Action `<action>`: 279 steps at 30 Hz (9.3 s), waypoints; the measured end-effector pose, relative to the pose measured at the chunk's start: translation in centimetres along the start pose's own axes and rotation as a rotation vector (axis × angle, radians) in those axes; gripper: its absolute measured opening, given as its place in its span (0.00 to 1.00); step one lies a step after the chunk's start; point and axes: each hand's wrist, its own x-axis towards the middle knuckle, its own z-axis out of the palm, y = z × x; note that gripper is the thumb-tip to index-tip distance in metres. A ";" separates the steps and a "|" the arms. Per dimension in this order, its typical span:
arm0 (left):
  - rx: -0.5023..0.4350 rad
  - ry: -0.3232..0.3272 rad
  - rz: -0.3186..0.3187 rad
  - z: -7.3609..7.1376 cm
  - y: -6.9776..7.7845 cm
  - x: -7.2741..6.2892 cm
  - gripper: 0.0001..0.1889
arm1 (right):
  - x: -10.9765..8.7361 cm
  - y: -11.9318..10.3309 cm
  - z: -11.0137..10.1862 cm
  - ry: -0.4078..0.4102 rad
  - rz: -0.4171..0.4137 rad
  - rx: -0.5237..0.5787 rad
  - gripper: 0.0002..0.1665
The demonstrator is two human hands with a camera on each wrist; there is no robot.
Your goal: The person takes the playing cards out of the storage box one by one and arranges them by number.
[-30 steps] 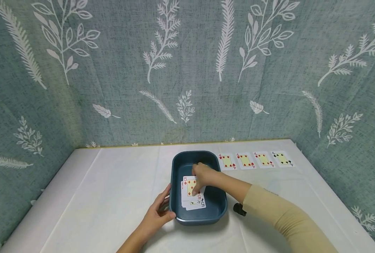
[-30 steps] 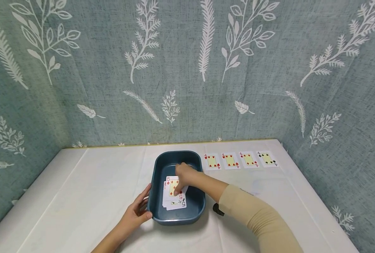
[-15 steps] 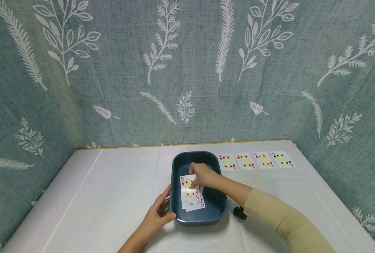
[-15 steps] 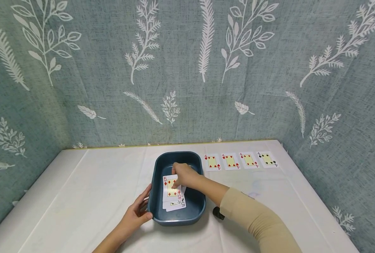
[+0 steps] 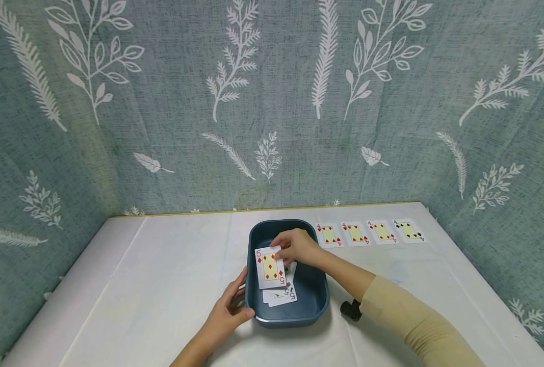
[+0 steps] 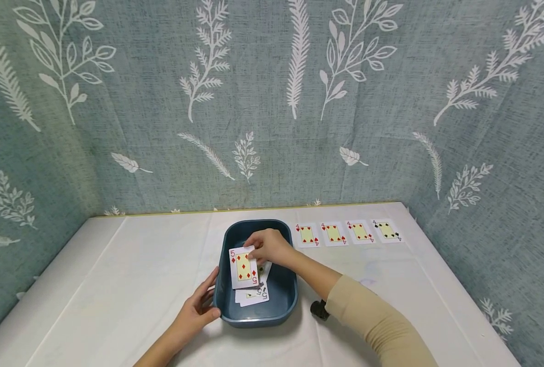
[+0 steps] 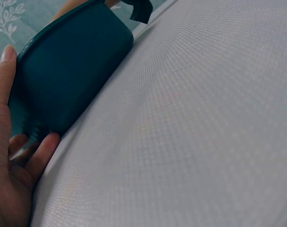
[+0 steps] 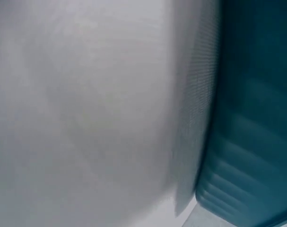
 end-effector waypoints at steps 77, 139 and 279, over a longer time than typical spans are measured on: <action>0.026 0.014 0.019 0.1 -0.2 0.0 0.41 | -8.6 4.9 -12.6 0.122 0.130 0.096 0.19; 0.024 0.031 -0.020 0.2 0.3 -0.1 0.41 | -7.0 7.9 -9.6 0.143 0.158 -0.411 0.16; -0.003 -0.007 0.016 0.0 -0.3 0.0 0.41 | -2.0 -0.1 1.5 0.035 0.002 0.080 0.18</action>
